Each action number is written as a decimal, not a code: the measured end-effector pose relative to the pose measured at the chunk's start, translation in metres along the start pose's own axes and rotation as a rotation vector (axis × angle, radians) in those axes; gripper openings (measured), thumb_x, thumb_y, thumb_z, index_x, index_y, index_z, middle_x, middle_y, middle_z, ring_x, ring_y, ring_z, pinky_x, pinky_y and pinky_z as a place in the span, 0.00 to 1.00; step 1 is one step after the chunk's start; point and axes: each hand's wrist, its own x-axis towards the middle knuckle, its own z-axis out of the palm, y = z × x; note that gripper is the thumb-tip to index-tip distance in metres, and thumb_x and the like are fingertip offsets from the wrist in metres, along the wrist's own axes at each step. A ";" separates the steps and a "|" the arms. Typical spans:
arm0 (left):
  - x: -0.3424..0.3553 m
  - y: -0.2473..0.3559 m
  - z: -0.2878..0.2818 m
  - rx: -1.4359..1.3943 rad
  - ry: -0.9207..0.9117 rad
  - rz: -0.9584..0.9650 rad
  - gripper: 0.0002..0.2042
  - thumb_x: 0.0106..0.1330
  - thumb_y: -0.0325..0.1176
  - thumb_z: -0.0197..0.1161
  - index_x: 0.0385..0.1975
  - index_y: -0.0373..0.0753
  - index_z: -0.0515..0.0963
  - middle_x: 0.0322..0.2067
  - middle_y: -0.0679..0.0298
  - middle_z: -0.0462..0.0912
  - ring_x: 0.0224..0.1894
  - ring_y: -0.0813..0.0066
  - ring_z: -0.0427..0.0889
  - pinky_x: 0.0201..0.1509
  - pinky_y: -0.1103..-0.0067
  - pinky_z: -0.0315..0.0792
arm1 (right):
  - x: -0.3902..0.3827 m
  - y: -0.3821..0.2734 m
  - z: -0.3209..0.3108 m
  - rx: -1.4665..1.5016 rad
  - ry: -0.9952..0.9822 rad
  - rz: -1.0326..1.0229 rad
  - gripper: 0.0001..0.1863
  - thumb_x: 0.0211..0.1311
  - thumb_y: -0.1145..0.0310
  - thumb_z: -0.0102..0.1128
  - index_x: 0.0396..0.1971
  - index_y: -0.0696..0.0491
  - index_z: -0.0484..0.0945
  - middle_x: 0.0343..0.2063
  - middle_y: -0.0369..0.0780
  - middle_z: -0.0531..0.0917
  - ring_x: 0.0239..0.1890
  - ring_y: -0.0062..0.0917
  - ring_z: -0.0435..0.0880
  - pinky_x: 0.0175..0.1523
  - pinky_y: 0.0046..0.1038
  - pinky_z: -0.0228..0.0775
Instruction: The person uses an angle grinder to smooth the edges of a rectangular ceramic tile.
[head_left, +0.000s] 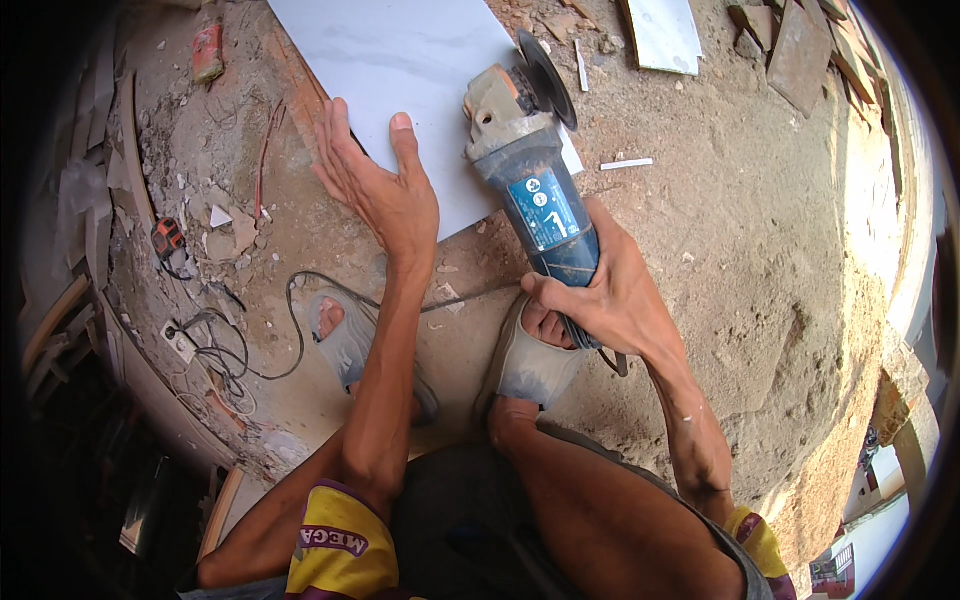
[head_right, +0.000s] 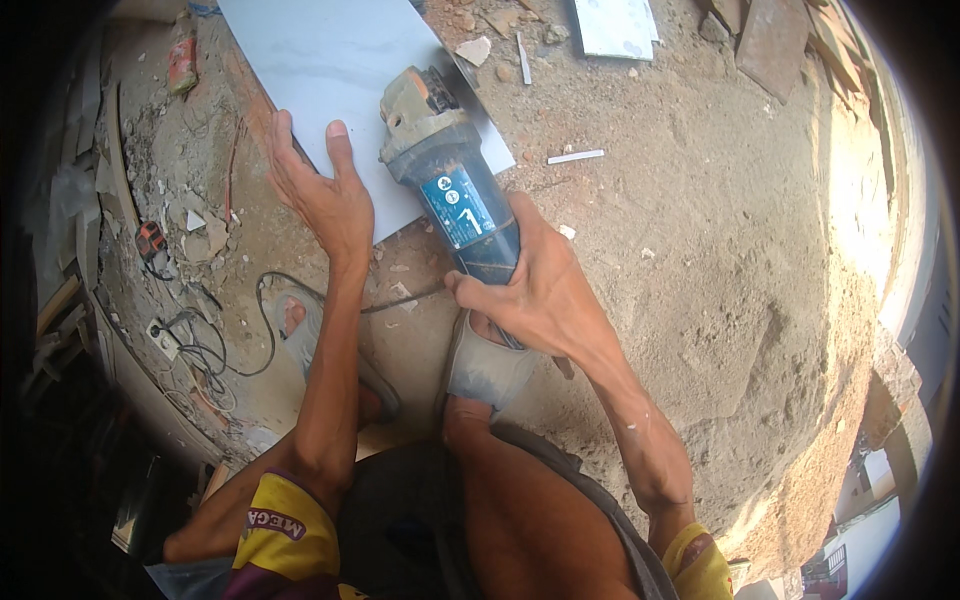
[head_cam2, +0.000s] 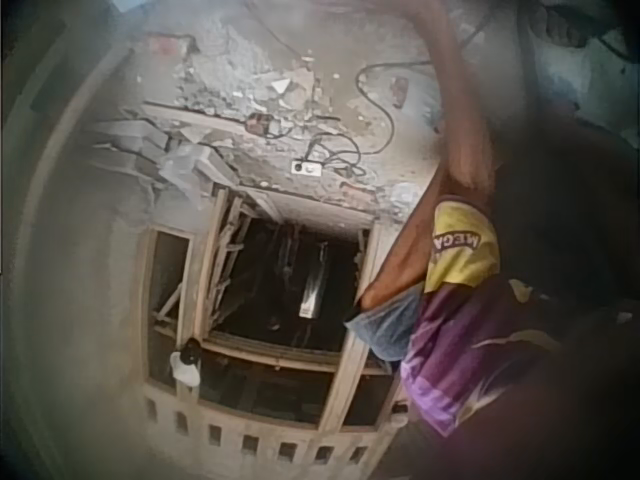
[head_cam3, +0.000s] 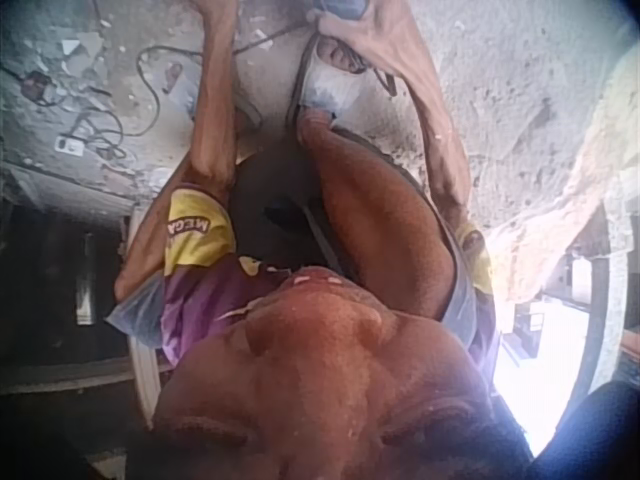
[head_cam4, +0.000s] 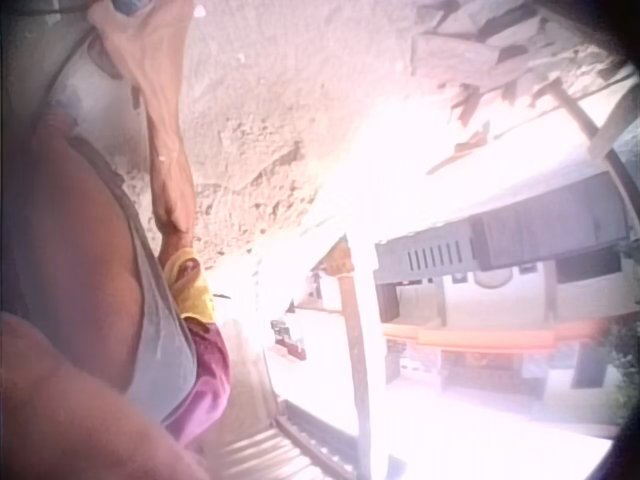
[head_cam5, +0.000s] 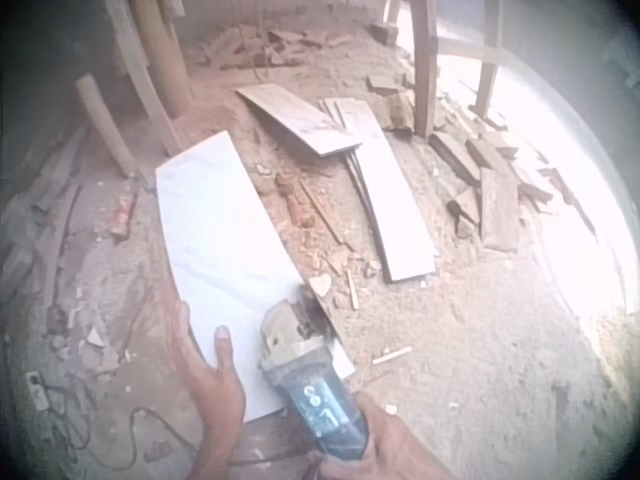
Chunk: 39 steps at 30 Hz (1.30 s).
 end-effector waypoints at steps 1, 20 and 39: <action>0.000 0.000 0.001 -0.001 0.002 -0.001 0.35 0.83 0.49 0.63 0.82 0.36 0.62 0.80 0.45 0.67 0.86 0.43 0.57 0.88 0.41 0.37 | -0.001 0.000 0.000 0.002 0.000 0.010 0.31 0.58 0.68 0.76 0.58 0.64 0.73 0.31 0.43 0.87 0.24 0.25 0.88 0.32 0.30 0.81; -0.001 0.001 0.003 -0.008 0.012 -0.020 0.35 0.83 0.50 0.63 0.81 0.36 0.63 0.80 0.48 0.67 0.86 0.48 0.58 0.88 0.39 0.36 | -0.023 0.017 -0.006 -0.101 0.016 0.020 0.35 0.56 0.57 0.78 0.57 0.63 0.75 0.38 0.50 0.87 0.41 0.37 0.88 0.50 0.40 0.81; 0.004 0.007 0.001 -0.047 0.019 -0.061 0.32 0.81 0.45 0.66 0.78 0.34 0.67 0.78 0.48 0.70 0.84 0.49 0.62 0.88 0.45 0.42 | -0.061 0.024 -0.005 0.123 0.036 0.147 0.31 0.58 0.65 0.80 0.57 0.61 0.75 0.40 0.47 0.90 0.43 0.30 0.90 0.52 0.35 0.83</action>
